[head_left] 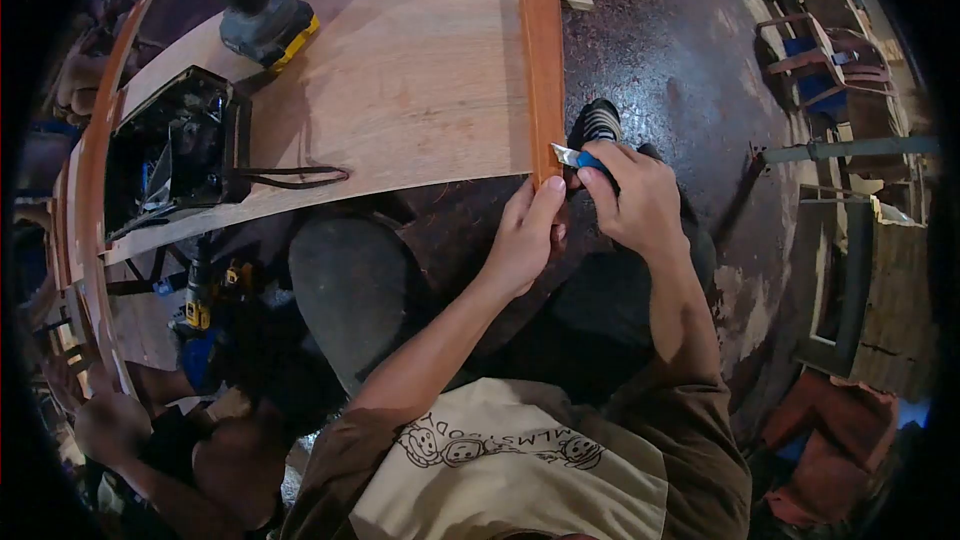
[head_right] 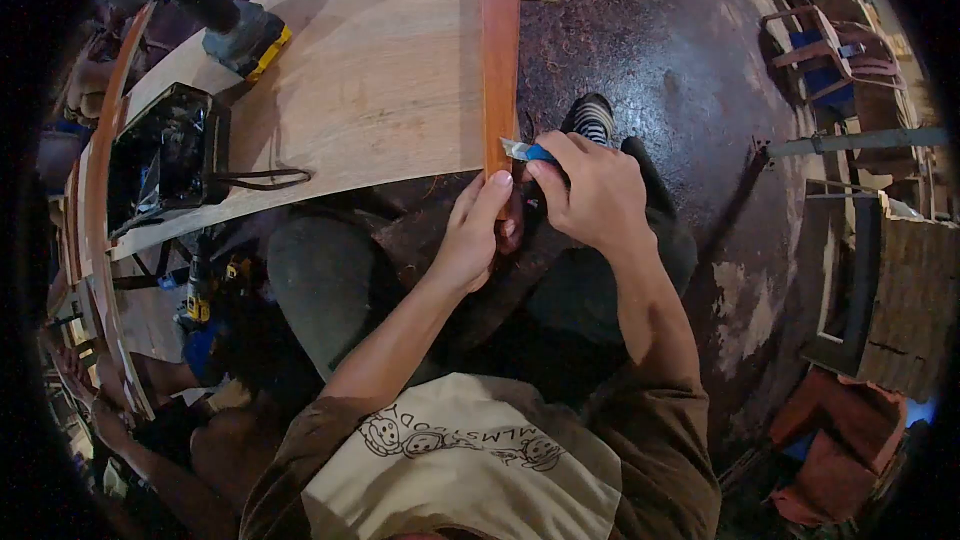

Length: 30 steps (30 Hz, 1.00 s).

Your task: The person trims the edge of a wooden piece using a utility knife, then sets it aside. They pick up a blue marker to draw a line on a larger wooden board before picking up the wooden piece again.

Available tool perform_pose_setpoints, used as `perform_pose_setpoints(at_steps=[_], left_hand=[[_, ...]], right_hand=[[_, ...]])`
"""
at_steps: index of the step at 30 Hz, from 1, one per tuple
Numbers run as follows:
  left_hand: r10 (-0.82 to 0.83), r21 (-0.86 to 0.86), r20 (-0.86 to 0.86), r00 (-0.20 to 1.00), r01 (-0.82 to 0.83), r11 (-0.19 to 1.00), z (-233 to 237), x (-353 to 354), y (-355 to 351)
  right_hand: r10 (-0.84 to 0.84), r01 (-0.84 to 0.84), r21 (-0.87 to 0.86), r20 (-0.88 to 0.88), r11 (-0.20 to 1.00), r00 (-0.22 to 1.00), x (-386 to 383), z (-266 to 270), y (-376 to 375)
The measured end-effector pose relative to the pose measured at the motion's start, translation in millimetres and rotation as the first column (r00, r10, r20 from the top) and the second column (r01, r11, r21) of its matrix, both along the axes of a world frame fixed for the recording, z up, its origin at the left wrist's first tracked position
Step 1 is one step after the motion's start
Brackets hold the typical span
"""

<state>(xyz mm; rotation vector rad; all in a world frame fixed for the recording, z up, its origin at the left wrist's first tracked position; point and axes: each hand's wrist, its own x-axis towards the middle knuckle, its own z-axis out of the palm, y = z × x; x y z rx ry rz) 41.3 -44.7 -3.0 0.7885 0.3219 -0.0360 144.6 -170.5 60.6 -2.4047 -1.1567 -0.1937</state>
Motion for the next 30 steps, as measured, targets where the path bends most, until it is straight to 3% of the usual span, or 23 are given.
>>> perform_pose_setpoints(at_steps=[30], left_hand=[[0.006,-0.083,-0.035,0.999,-0.009,0.997,8,0,0]], right_hand=[[0.016,-0.016,-0.005,0.064,1.000,0.998,25,-3,13]])
